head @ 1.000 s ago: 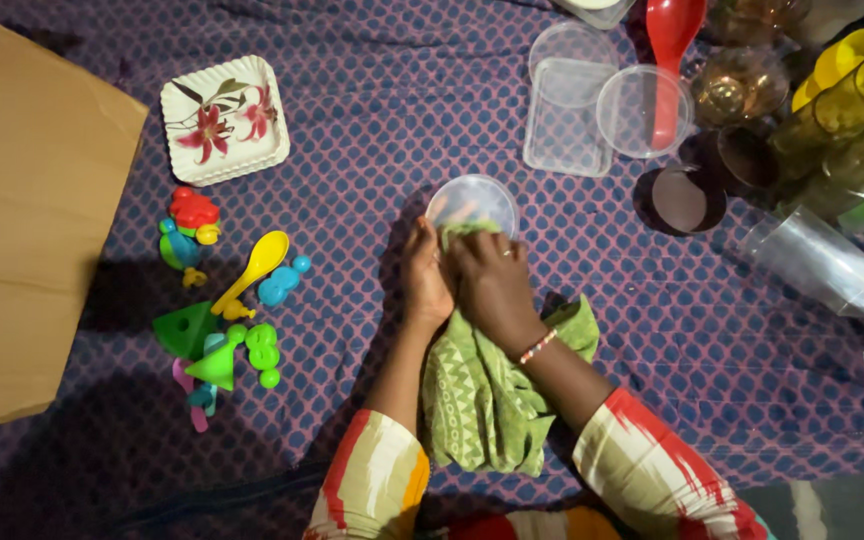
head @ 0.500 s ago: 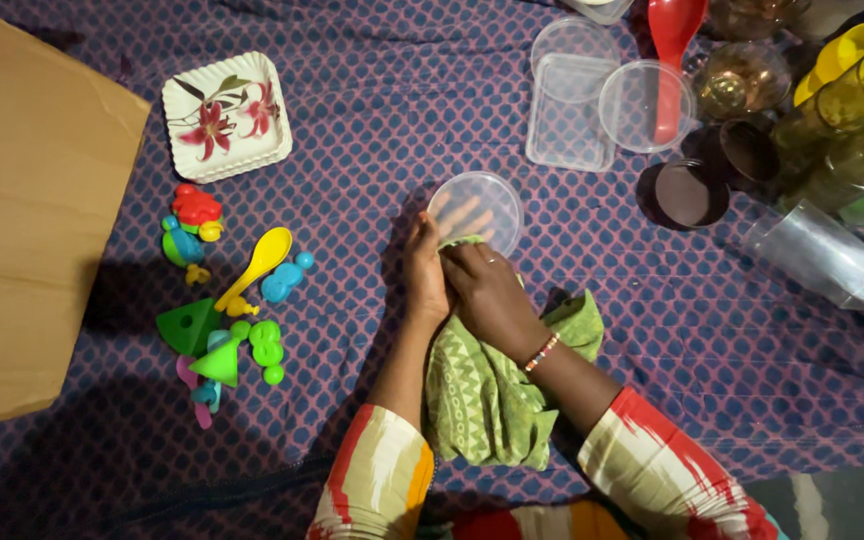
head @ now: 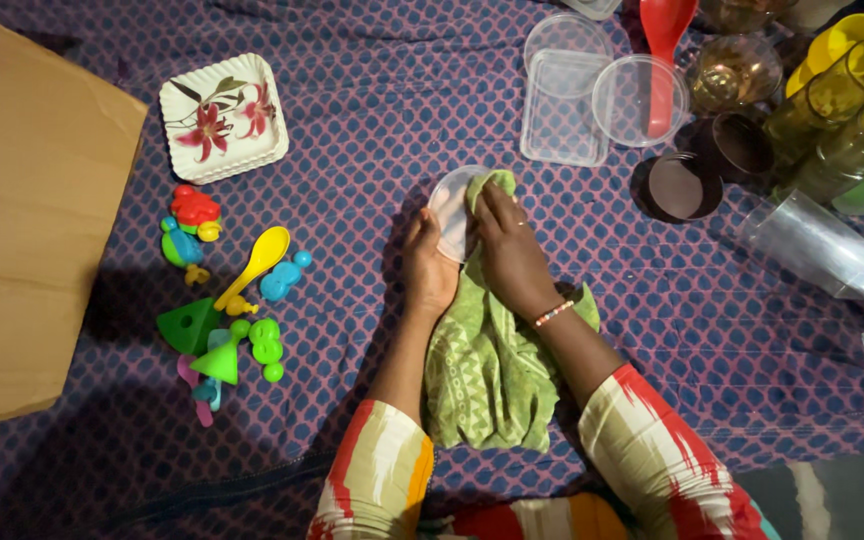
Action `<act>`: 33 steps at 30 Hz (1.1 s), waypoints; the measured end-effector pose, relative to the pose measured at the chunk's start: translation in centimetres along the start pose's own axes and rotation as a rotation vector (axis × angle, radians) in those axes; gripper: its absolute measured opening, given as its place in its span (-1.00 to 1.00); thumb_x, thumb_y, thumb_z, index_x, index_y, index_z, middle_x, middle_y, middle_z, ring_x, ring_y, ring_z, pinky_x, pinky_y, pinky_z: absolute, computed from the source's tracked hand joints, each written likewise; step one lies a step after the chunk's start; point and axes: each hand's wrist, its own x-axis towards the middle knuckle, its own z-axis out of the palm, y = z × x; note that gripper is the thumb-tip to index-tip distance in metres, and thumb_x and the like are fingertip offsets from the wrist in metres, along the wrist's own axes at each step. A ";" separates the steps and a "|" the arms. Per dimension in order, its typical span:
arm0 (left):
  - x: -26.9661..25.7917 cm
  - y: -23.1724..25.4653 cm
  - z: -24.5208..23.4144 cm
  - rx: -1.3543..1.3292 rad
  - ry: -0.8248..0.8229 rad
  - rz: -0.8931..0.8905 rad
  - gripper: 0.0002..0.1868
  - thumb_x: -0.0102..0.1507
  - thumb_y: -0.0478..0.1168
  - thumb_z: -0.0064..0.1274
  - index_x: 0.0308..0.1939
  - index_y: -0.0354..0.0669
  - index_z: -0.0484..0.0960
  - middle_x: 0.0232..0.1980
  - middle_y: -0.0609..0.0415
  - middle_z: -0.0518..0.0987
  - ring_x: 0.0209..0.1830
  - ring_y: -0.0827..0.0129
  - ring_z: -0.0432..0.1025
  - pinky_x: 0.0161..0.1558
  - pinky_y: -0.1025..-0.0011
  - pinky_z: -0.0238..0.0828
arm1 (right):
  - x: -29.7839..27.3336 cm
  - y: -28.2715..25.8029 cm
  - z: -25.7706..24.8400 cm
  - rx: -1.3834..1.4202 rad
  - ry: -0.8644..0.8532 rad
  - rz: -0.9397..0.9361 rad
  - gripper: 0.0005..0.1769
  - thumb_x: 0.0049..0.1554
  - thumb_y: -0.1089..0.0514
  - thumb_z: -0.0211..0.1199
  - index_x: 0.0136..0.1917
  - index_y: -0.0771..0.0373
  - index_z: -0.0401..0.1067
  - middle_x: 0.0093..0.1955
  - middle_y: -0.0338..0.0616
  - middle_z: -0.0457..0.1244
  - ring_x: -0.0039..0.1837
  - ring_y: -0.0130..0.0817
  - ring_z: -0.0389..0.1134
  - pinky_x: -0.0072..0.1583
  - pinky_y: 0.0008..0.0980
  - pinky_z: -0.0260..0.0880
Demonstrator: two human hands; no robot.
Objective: The person wipes several small square plates with a floral pattern and a clear plastic container lid using a green cloth. The items are wiped on both sides and then placed on the bed surface.
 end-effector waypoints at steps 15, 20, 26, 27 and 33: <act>0.2 -0.5 -3.4 0.101 0.257 -0.097 -0.36 0.50 0.20 -0.15 0.38 -0.30 0.39 0.22 -0.08 0.50 0.13 0.15 0.43 0.17 0.07 0.40 | -2.7 -4.4 0.3 0.007 -0.177 -0.184 -0.48 0.10 0.35 0.18 0.34 0.49 0.34 0.49 0.28 0.16 0.55 0.15 0.16 0.54 -0.05 0.15; 0.0 -0.2 -1.2 0.043 0.112 -0.149 -0.36 0.41 0.23 -0.15 0.29 -0.25 0.45 0.23 -0.01 0.55 0.20 0.20 0.49 0.23 0.17 0.46 | -0.3 -3.6 -0.5 0.257 -0.186 -0.179 -0.46 0.11 0.35 0.21 0.37 0.49 0.33 0.48 0.30 0.15 0.56 0.22 0.12 0.51 0.00 0.14; -0.1 0.2 -0.3 0.164 0.078 -0.146 -0.40 0.47 0.13 -0.10 0.32 -0.35 0.48 0.27 -0.06 0.54 0.28 0.24 0.42 0.33 0.20 0.33 | 0.1 -3.4 -1.0 0.117 -0.026 -0.191 -0.46 0.13 0.30 0.28 0.36 0.46 0.32 0.49 0.26 0.14 0.54 0.20 0.16 0.53 0.01 0.15; -0.1 -0.1 -0.6 0.208 0.097 -0.118 -0.41 0.47 0.10 -0.09 0.33 -0.35 0.47 0.29 -0.04 0.53 0.31 0.27 0.40 0.36 0.22 0.29 | 0.1 -3.3 -1.0 0.098 0.001 -0.165 -0.45 0.11 0.29 0.28 0.35 0.49 0.30 0.48 0.31 0.13 0.52 0.24 0.16 0.51 0.02 0.16; 0.4 -2.2 -2.6 0.228 0.050 0.001 -0.46 0.50 0.02 -0.02 0.33 -0.41 0.44 0.35 -0.08 0.48 0.38 0.24 0.34 0.46 0.23 0.21 | -0.4 -0.8 -0.1 -0.056 0.096 0.023 -0.53 0.21 0.34 0.17 0.38 0.52 0.31 0.48 0.38 0.16 0.44 0.27 0.24 0.42 -0.04 0.30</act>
